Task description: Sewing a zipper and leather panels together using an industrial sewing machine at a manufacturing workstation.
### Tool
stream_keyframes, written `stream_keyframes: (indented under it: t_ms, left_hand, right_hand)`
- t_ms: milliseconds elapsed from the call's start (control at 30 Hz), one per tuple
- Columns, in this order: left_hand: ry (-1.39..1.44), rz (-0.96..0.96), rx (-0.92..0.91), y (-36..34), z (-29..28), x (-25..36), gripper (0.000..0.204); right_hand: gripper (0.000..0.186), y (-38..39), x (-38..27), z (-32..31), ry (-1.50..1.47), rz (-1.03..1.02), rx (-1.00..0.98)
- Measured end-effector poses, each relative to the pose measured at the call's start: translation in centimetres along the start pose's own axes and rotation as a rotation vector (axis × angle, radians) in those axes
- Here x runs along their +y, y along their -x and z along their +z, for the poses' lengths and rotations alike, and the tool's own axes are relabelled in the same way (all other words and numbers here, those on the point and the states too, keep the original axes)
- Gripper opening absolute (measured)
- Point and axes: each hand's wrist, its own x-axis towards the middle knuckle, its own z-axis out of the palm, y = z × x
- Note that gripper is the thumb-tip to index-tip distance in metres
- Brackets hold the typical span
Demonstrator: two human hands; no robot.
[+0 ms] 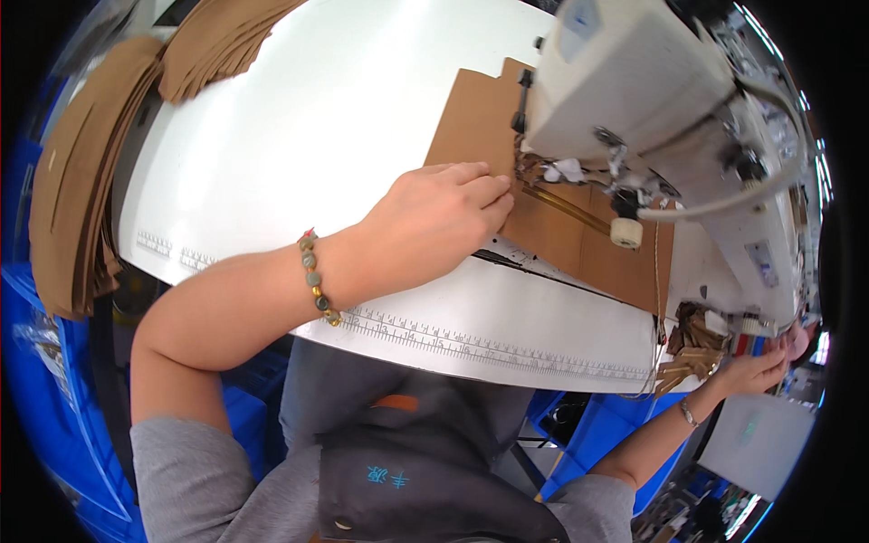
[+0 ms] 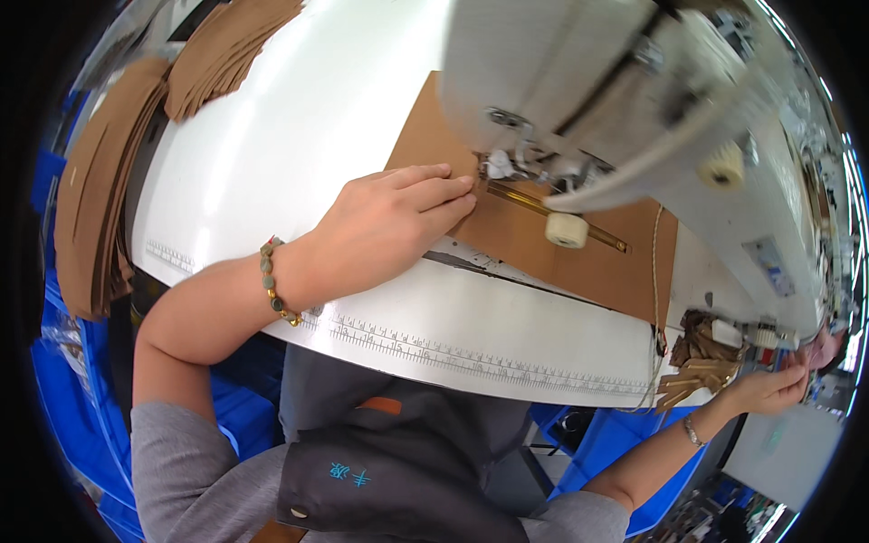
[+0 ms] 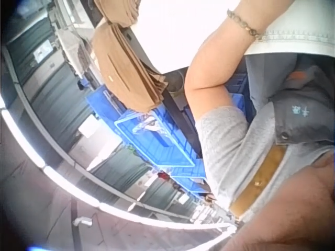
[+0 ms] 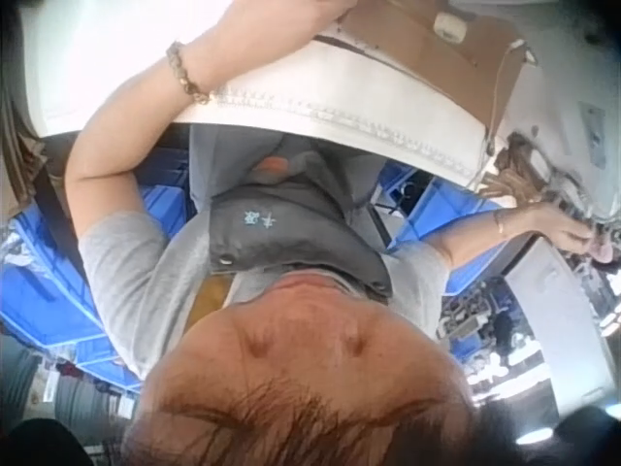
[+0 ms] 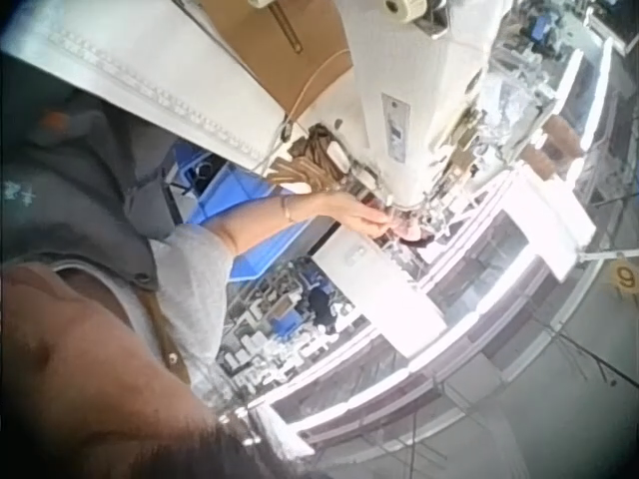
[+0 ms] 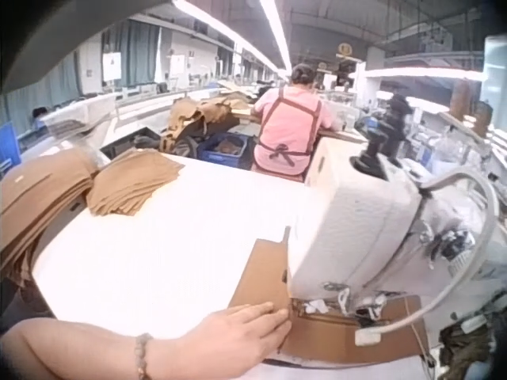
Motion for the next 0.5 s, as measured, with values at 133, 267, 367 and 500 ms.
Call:
stream_keyframes:
  t_ms: [133,267,367,500]
  left_hand:
    - [-0.057,0.018,-0.030,-0.3,-0.2,0.4,0.032]
    - [-0.027,0.027,-0.040,-0.5,-1.1,1.2,0.037]
    - [0.035,-0.022,-0.074,-0.8,-1.6,1.3,0.040]
    - [0.065,-0.067,-0.067,-1.1,-1.3,1.3,0.035]
  right_hand:
    - [0.014,7.9,-15.2,2.0,-0.237,-0.389,-0.715]
    - [0.037,13.6,-23.8,5.9,-0.322,-0.641,-1.118]
    - [0.049,14.9,-25.2,7.0,-0.223,-0.649,-1.170]
    - [0.050,14.6,-25.1,7.1,-0.217,-0.682,-1.145]
